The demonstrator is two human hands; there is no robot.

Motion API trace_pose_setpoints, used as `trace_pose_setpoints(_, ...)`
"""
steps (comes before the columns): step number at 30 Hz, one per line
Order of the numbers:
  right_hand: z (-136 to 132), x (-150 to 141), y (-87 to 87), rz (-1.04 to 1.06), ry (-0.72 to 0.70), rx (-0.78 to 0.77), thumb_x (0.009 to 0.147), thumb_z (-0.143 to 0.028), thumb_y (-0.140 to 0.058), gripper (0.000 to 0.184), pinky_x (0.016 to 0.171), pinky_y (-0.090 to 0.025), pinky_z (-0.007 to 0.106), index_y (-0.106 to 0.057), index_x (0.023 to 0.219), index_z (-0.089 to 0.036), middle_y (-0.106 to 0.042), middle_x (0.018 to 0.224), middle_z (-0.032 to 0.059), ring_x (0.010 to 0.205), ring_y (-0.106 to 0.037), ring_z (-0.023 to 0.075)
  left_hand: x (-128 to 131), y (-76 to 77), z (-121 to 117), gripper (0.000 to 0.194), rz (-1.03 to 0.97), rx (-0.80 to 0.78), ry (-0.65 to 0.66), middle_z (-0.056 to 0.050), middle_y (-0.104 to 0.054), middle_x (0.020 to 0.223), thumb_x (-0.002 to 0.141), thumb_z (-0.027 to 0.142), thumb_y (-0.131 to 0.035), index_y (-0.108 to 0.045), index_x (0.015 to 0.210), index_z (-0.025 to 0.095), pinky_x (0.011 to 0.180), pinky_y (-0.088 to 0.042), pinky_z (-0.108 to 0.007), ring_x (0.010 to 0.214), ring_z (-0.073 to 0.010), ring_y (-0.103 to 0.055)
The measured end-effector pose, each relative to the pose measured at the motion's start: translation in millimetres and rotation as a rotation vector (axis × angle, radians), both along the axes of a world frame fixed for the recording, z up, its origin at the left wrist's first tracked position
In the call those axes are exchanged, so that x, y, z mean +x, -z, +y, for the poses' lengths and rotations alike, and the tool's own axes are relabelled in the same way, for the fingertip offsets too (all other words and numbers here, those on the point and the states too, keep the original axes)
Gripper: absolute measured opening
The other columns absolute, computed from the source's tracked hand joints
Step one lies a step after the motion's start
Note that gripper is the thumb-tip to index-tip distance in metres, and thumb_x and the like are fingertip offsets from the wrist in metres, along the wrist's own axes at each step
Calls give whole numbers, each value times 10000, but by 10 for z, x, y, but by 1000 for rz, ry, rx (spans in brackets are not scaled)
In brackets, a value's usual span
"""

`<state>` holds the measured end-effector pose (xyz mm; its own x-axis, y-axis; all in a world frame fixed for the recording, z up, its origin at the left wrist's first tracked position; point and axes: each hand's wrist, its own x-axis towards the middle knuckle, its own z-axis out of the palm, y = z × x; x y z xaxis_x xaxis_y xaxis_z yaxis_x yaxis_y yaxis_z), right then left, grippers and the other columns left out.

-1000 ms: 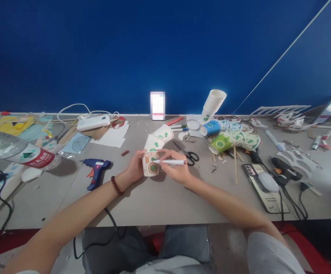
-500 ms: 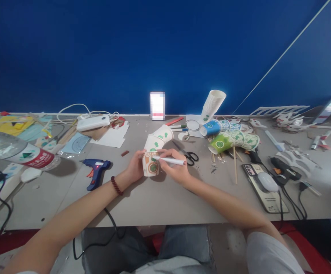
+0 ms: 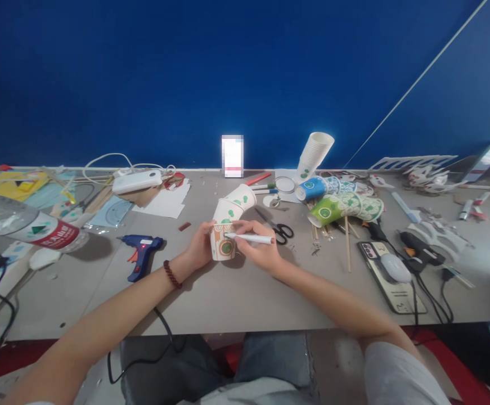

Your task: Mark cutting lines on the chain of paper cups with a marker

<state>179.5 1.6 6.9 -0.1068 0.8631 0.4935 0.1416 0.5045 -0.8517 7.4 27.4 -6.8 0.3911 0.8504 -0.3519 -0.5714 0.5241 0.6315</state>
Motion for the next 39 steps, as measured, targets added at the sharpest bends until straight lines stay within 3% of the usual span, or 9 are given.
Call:
trace_pose_setpoints(11,-13,-3,-19,15,-40,-15,821,-238,-669,85,811,-576,402,-630,747,-223,-700,706,40,1058,-718,301,2,3,-7,293,48,16,-30,-58,-701,746,672,392,-673,-688,813,136,642,-441,-328,642,-198,-603)
trace_pose_setpoints(22,0,-38,69,22,51,4,871,-277,-662,69,857,-577,397,-620,880,-224,-759,975,79,1008,-731,239,13,-32,-4,302,21,-14,-29,-59,-723,763,646,372,-697,-699,828,132,647,-452,-318,650,-196,-617)
trace_pose_setpoints(27,3,-42,71,29,56,6,872,-274,-663,65,866,-574,397,-626,885,-222,-761,989,85,1000,-732,234,8,-39,-9,293,6,-11,-16,-60,-726,773,674,364,-680,-695,842,125,646,-453,-309,660,-191,-625)
trace_pose_setpoints(39,-33,-15,-31,18,-43,-24,803,-206,-667,75,846,-569,413,-632,738,-216,-701,708,44,1083,-705,300,2,-6,-5,314,6,-12,4,-67,-717,757,712,401,-654,-688,850,121,627,-470,-319,643,-200,-630)
